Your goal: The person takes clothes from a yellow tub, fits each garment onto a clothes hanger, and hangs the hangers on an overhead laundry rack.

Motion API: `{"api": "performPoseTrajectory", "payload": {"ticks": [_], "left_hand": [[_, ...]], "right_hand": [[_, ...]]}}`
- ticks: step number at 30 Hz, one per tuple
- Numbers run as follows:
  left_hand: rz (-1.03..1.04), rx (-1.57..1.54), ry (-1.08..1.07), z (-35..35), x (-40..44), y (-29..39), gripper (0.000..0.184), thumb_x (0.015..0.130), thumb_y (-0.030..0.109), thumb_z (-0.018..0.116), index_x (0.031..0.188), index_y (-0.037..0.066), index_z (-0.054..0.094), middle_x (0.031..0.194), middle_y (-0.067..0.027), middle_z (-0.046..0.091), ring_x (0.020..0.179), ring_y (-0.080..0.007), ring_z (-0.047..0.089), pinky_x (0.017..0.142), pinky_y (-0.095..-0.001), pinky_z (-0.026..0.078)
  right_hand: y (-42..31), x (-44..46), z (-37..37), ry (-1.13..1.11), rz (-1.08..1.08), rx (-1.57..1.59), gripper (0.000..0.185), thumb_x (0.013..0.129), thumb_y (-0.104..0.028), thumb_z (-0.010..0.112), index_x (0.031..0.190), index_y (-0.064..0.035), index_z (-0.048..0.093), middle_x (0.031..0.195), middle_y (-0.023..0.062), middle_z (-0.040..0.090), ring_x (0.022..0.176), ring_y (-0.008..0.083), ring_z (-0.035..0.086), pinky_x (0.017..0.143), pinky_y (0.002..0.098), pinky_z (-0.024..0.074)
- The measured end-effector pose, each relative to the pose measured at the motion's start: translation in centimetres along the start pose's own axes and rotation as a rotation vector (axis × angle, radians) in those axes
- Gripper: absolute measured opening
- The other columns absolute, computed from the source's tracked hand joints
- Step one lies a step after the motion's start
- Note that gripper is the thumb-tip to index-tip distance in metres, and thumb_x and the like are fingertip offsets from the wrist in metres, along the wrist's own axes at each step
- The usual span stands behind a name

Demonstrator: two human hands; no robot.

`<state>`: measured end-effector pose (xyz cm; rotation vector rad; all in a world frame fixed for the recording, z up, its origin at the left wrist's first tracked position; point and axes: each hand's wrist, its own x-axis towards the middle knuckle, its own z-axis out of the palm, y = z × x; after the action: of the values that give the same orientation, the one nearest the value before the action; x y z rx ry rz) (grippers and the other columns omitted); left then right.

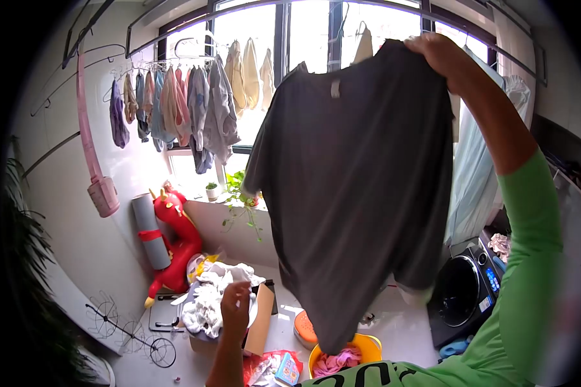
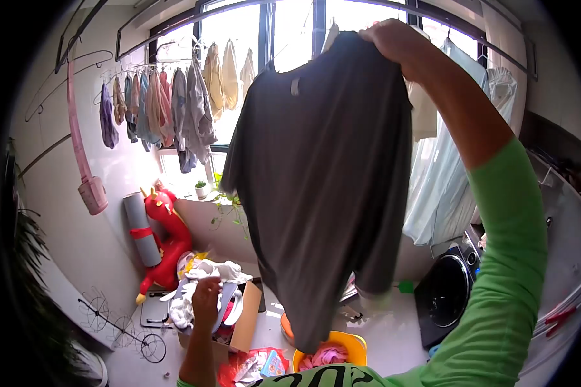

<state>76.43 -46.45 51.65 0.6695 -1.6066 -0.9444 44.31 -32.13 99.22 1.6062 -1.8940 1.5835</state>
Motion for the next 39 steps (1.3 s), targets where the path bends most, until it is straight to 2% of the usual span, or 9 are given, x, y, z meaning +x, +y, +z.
{"api": "performPoseTrajectory", "payload": {"ticks": [2,5,6,8,14,30,34,38,39], "left_hand": [[0.011,-0.025,-0.050,0.0,-0.7,-1.3,0.011,0.089,0.004,0.054,0.097,0.002,0.061,0.090,-0.0062,0.061,0.081,-0.0138,0.060,0.071,-0.0279,0.048],[-0.080,-0.146,-0.035,-0.5,-2.5,-5.4,0.012,0.090,0.004,0.056,0.099,-0.001,0.061,0.088,-0.0081,0.062,0.075,-0.0143,0.062,0.068,-0.0251,0.049],[-0.131,-0.159,-0.013,-0.9,-3.1,-5.7,0.012,0.090,0.004,0.056,0.099,-0.001,0.062,0.087,-0.0085,0.063,0.075,-0.0143,0.063,0.068,-0.0249,0.050],[-0.239,-0.207,0.024,-2.2,-4.4,-7.4,0.012,0.090,0.005,0.055,0.097,-0.002,0.062,0.086,-0.0085,0.063,0.075,-0.0141,0.062,0.067,-0.0245,0.050],[-0.478,-0.222,0.246,-6.5,-9.6,-12.6,0.014,0.091,0.008,0.052,0.096,-0.001,0.061,0.081,-0.0054,0.062,0.069,-0.0107,0.056,0.064,-0.0246,0.048],[-0.486,-0.019,0.312,-4.9,-13.5,-15.1,0.017,0.091,0.010,0.051,0.100,0.001,0.061,0.080,-0.0032,0.057,0.064,-0.0118,0.055,0.060,-0.0264,0.050],[-0.539,-0.130,0.306,-4.3,-11.3,-11.5,0.012,0.091,0.007,0.052,0.096,-0.001,0.059,0.078,-0.0045,0.061,0.065,-0.0077,0.054,0.061,-0.0219,0.047],[-0.596,-0.018,0.235,-3.5,-12.7,-12.0,0.013,0.086,0.005,0.055,0.094,-0.002,0.062,0.085,-0.0082,0.064,0.077,-0.0146,0.061,0.071,-0.0282,0.049],[-0.587,0.012,0.205,-3.3,-12.8,-11.8,0.012,0.086,0.005,0.055,0.094,-0.002,0.062,0.085,-0.0084,0.064,0.078,-0.0154,0.061,0.072,-0.0287,0.049]], "right_hand": [[-0.8,5.4,1.6,0.027,0.047,0.005,0.031,0.088,-0.021,0.058,0.106,0.0030,0.061,0.090,0.0144,0.066,0.075,0.0207,0.064,0.072,0.0337,0.0523],[3.0,17.3,1.9,0.136,-0.532,-0.565,0.026,0.086,-0.018,0.059,0.104,0.0007,0.063,0.095,0.0179,0.066,0.083,0.0236,0.065,0.073,0.0361,0.0523],[0.9,18.4,4.5,0.062,0.012,-0.041,0.025,0.085,-0.015,0.060,0.104,-0.0005,0.064,0.098,0.0183,0.066,0.089,0.0243,0.065,0.076,0.0354,0.0514],[-1.7,16.5,7.3,0.128,-0.650,-1.471,0.018,0.075,-0.001,0.059,0.091,-0.0042,0.066,0.095,0.0182,0.064,0.095,0.0265,0.064,0.077,0.0308,0.0483],[-1.8,22.7,16.1,0.334,-0.108,-0.858,0.035,0.086,-0.026,0.050,0.108,-0.0039,0.065,0.111,0.0169,0.064,0.105,0.0313,0.062,0.087,0.0425,0.0497],[4.9,37.4,21.7,0.123,-0.137,-1.068,0.038,0.086,-0.024,0.045,0.112,-0.0025,0.064,0.121,0.0214,0.058,0.112,0.0386,0.056,0.088,0.0552,0.0474],[6.1,35.7,21.8,0.393,-0.279,-0.932,0.040,0.085,-0.037,0.050,0.085,-0.0027,0.069,0.092,0.0219,0.067,0.094,0.0376,0.064,0.086,0.0462,0.0485],[4.0,28.0,20.0,0.363,-0.369,-0.715,0.047,0.087,-0.046,0.049,0.094,-0.0019,0.066,0.081,0.0215,0.066,0.086,0.0361,0.064,0.077,0.0457,0.0485],[3.0,23.9,20.4,0.461,-0.500,-0.631,0.047,0.085,-0.041,0.054,0.113,-0.0037,0.054,0.107,0.0234,0.055,0.104,0.0368,0.055,0.089,0.0455,0.0434]]}}
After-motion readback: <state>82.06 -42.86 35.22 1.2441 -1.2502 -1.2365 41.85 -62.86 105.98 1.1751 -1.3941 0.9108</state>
